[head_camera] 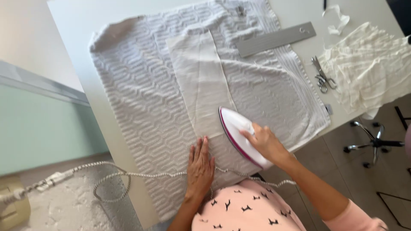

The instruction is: Ironing and folding small pieces of white fabric on a work table.

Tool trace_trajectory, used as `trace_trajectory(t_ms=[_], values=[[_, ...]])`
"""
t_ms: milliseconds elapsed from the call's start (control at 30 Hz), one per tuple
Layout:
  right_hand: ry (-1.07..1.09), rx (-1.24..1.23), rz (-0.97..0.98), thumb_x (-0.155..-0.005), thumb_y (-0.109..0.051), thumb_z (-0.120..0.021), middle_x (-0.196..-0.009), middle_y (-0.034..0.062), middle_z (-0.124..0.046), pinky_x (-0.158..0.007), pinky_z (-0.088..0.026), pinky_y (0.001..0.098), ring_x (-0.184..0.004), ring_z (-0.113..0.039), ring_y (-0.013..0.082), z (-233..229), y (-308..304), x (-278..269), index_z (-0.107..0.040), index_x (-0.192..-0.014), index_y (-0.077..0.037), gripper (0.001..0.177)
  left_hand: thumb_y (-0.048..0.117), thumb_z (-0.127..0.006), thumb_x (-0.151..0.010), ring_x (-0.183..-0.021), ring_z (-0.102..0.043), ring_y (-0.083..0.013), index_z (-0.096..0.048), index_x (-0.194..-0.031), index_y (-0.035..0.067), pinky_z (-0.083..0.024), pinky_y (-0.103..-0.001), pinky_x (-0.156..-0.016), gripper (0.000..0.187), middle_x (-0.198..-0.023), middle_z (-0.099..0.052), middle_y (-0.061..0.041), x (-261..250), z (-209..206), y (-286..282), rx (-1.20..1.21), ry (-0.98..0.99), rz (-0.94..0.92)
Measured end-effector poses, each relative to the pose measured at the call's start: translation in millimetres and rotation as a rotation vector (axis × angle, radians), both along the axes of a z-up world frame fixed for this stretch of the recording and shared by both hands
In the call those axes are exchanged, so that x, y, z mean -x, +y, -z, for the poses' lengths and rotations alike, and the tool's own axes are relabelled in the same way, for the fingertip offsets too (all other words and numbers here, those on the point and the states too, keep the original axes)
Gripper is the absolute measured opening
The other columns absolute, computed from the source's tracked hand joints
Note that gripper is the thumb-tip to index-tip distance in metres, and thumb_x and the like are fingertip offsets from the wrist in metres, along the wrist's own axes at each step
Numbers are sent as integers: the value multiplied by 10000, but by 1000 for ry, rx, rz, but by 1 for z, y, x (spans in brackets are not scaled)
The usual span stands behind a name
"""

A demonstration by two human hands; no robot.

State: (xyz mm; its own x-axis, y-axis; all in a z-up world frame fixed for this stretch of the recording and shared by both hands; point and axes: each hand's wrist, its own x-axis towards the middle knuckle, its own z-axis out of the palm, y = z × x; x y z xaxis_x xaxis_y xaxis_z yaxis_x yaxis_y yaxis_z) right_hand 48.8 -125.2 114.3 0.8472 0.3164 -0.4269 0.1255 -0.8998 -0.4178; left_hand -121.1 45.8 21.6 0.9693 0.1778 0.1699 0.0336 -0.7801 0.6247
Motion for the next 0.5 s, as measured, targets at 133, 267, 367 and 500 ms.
trace_trajectory(t_ms=[133, 267, 367, 500], values=[[221, -78, 37, -968, -452, -567, -569, 121, -622, -289, -449, 280, -387, -570, 154, 9, 23, 4, -563, -955, 45, 497, 197, -491, -1009, -1526, -309, -265, -228, -1555, -43, -164, -454, -1282, 652, -1623, -380, -139, 2, 1, -1, -10, 28, -13], [232, 65, -138, -1035, -465, -447, -670, 116, -641, -288, -588, 206, -420, -650, 150, -1, 51, 26, -493, -1296, 60, 589, 172, -482, -1017, -1506, -347, -334, -213, -1565, -33, -212, -469, -1270, 644, -1606, -373, -228, 4, -2, 4, 188, -7, -68], [147, -12, -94, -971, -510, -541, -612, 156, -675, -413, -567, 386, -475, -683, 236, 10, 52, 40, -591, -1121, 59, 591, 72, -500, -974, -1515, -301, -427, 21, -1617, 107, -299, -522, -1242, 828, -1678, -193, -242, 17, -8, 9, 350, -79, -198], [73, 13, -200, -996, -521, -534, -729, 217, -704, -490, -604, 404, -599, -741, 306, 12, 74, 42, -576, -1019, 42, 565, 19, -478, -959, -1537, -243, -473, -11, -1597, 18, -268, -545, -1243, 791, -1672, -138, -297, 18, -21, 25, 345, -134, -274]])
